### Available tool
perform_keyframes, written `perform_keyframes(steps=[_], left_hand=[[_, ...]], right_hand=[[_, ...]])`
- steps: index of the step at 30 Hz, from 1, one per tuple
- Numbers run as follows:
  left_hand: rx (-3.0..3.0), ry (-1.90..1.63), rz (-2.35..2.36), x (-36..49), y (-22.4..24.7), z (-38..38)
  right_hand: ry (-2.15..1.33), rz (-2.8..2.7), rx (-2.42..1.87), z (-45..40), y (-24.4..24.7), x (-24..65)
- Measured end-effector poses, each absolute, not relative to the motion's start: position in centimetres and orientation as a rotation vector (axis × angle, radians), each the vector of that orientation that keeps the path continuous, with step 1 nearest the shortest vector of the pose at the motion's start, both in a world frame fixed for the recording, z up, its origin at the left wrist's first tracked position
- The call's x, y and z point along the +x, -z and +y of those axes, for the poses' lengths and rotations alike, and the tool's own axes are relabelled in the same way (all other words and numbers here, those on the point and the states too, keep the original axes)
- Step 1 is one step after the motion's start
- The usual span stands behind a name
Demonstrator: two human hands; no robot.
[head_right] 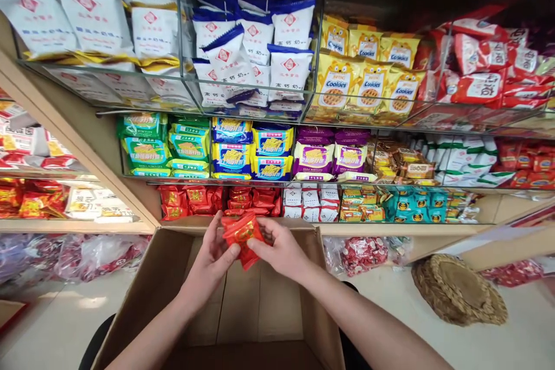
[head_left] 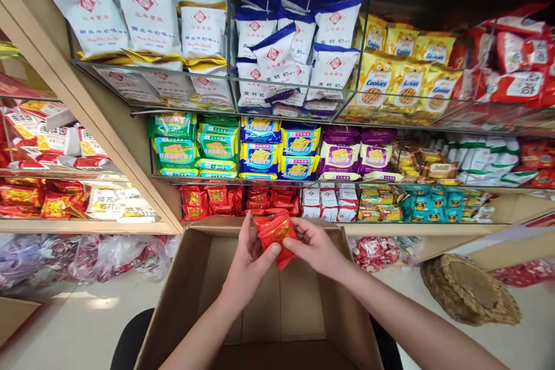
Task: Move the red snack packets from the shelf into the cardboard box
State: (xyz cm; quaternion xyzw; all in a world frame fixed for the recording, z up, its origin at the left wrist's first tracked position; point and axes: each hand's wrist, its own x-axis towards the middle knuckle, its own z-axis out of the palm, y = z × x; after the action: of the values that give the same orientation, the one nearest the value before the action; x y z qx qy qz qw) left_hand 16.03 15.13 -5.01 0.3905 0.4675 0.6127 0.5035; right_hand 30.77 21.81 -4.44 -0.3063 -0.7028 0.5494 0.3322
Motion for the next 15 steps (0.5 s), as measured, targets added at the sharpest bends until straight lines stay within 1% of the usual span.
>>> perform_keyframes(steps=[2, 6, 8, 10, 12, 14, 15], left_hand=[[0.861, -1.463, 1.094, 17.0, 4.9, 15.2], [0.707, -1.511, 1.141, 18.4, 5.9, 14.1], [0.631, -1.552, 1.177, 18.0, 6.6, 13.5], [0.546, -1.604, 1.219, 16.7, 7.2, 12.8], [0.425, -1.659, 1.275, 15.0, 7.8, 12.0], [0.275, -1.668, 1.326, 13.5, 8.5, 11.0], [0.204, -1.648, 1.341, 12.9, 8.9, 10.4]], right_hand=[[-1.433, -1.783, -0.796, 20.0, 5.1, 29.8], [-1.181, -1.723, -1.013, 17.2, 7.1, 28.0], [-1.113, -1.832, -1.001, 17.1, 7.4, 28.0], [-0.99, -1.981, -0.944, 18.3, 6.9, 28.4], [-0.775, -2.096, -0.941, 20.8, 5.8, 28.7], [-0.598, -2.272, -1.06, 24.2, 5.0, 28.3], [-0.562, -2.378, -1.151, 26.0, 5.0, 27.7]])
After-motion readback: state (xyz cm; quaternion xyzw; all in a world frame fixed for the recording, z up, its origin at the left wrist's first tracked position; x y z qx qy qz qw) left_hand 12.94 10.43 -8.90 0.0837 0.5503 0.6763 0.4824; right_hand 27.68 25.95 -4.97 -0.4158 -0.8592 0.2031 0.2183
